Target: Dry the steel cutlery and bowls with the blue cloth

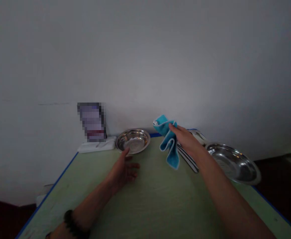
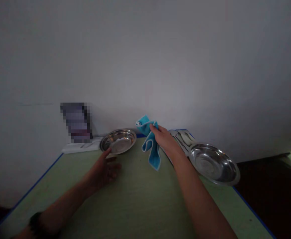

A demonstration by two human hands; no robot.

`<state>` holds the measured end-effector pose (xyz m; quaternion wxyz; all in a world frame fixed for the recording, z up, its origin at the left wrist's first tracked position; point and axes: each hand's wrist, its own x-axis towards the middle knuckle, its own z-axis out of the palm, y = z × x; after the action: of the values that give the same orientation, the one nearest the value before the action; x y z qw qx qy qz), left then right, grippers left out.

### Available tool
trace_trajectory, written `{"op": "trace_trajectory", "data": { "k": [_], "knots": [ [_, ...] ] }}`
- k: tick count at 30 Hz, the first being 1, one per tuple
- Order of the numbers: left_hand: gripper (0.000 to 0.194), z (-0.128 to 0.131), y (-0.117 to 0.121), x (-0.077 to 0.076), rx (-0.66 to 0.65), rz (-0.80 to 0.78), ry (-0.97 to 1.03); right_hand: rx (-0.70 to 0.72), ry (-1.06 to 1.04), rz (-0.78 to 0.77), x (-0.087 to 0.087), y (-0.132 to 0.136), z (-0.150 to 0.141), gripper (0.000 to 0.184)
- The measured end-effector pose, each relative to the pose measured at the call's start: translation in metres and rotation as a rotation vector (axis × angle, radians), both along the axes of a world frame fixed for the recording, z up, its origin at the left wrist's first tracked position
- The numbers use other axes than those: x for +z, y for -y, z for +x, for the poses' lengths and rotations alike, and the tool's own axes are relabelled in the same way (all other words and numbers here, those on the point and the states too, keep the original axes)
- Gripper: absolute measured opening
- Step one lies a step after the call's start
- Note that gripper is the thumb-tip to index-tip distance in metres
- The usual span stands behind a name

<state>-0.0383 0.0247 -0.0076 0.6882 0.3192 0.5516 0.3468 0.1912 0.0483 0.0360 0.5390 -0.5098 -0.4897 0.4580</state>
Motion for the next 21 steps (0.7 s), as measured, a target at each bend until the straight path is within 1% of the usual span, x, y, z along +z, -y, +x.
{"op": "trace_trajectory", "data": {
  "k": [2, 4, 6, 10, 13, 15, 18, 21],
  "knots": [
    [0.05, -0.006, -0.006, 0.0, -0.013, 0.026, -0.033, -0.013, -0.041, 0.01, 0.002, -0.005, -0.003, 0.034],
    [0.05, -0.011, -0.011, 0.0, -0.026, 0.092, -0.116, -0.005, -0.153, 0.008, 0.004, -0.008, -0.004, 0.03],
    [0.049, -0.013, -0.015, -0.001, -0.032, 0.139, -0.207, 0.022, -0.288, -0.027, 0.006, -0.01, -0.004, 0.028],
    [0.039, -0.014, -0.022, -0.003, -0.057, 0.168, -0.271, 0.046, -0.495, -0.149, 0.012, -0.01, -0.005, 0.027],
    [0.029, -0.014, -0.028, -0.005, -0.092, 0.188, -0.301, 0.05, -0.595, -0.173, 0.019, -0.007, -0.007, 0.028],
    [0.022, -0.015, -0.032, -0.004, -0.125, 0.211, -0.334, 0.051, -0.635, -0.154, 0.024, -0.004, -0.007, 0.027],
    [0.013, -0.017, -0.039, 0.002, -0.199, 0.244, -0.414, 0.051, -0.662, -0.086, 0.03, -0.001, -0.004, 0.025],
    [0.008, -0.018, -0.046, 0.016, -0.305, 0.285, -0.5, 0.057, -0.679, -0.045, 0.031, -0.001, 0.002, 0.023]
  ]
}}
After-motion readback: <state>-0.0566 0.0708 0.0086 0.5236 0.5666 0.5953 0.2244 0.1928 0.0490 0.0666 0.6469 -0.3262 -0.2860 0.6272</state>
